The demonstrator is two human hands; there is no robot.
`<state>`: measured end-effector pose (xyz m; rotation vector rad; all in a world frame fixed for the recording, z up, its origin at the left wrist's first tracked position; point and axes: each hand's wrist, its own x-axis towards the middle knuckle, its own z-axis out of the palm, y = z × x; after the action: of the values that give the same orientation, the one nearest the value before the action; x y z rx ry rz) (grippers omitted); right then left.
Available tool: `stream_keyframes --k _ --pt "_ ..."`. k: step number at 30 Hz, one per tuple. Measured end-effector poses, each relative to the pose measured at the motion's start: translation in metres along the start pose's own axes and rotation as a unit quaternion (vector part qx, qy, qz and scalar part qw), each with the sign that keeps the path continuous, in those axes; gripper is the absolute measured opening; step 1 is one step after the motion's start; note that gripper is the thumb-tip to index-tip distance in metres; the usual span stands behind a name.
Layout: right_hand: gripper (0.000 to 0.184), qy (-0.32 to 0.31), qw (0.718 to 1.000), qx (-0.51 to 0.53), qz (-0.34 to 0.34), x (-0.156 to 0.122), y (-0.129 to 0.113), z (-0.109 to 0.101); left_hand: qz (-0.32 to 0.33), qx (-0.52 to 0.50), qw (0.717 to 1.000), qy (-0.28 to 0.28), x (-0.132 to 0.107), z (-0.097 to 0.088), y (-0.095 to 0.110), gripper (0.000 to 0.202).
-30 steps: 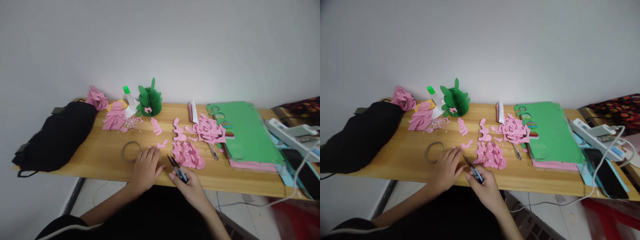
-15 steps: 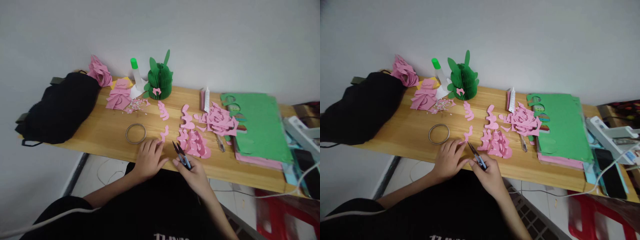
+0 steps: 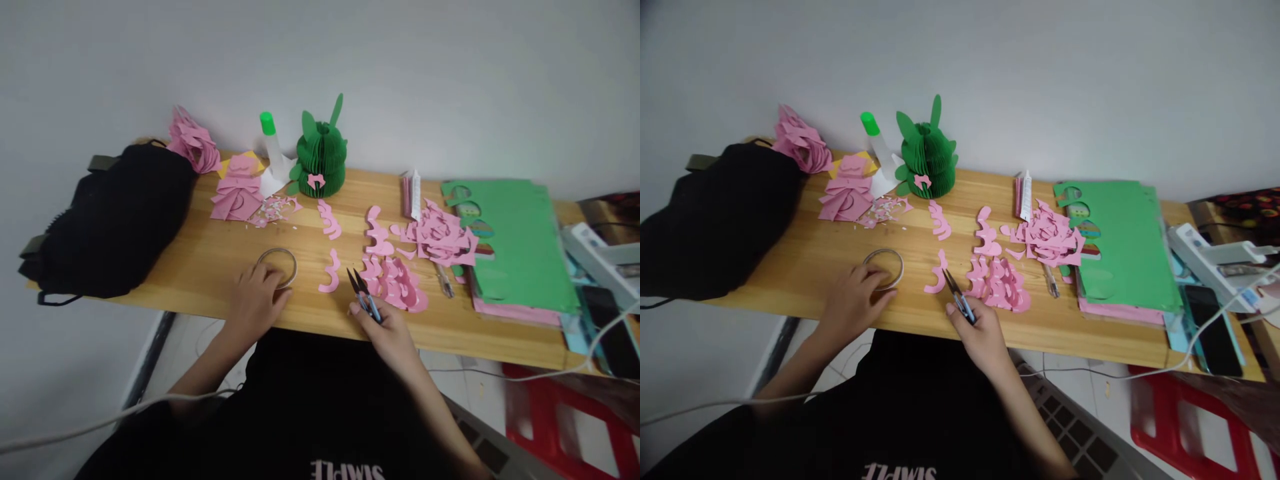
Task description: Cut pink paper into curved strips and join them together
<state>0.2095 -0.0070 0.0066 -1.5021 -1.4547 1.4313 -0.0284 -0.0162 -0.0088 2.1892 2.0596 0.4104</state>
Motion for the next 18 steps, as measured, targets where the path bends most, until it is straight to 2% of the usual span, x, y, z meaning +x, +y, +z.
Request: stream_keyframes --k 2,4,7,9,11,12,16,18 --pt "0.039 -0.003 1.000 0.022 0.020 0.006 -0.002 0.005 0.021 -0.060 0.997 -0.041 -0.001 -0.007 -0.008 0.010" --pt "0.042 -0.015 0.995 0.076 0.058 0.013 -0.007 0.012 0.036 -0.186 0.979 -0.072 0.000 -0.014 -0.009 0.011" --pt "0.049 -0.052 0.970 0.213 0.109 0.025 -0.022 0.021 0.056 -0.386 0.914 -0.113 0.007 -0.028 -0.001 0.008" --pt "0.050 -0.084 0.945 0.297 0.110 0.033 -0.035 0.024 0.077 -0.445 0.880 -0.149 0.014 -0.038 0.007 0.007" --pt "0.051 -0.092 0.928 0.348 0.093 0.039 -0.049 0.025 0.102 -0.453 0.871 -0.164 0.022 -0.047 0.015 0.005" --pt "0.052 -0.088 0.925 0.361 0.082 0.041 -0.054 0.024 0.112 -0.445 0.876 -0.149 0.026 -0.050 0.019 0.005" --pt "0.052 -0.057 0.925 0.373 0.045 0.046 -0.073 0.019 0.164 -0.402 0.899 -0.052 0.037 -0.053 0.029 0.043" --pt "0.051 -0.041 0.926 0.373 0.033 0.048 -0.080 0.016 0.197 -0.374 0.906 -0.019 0.040 -0.052 0.032 0.049"
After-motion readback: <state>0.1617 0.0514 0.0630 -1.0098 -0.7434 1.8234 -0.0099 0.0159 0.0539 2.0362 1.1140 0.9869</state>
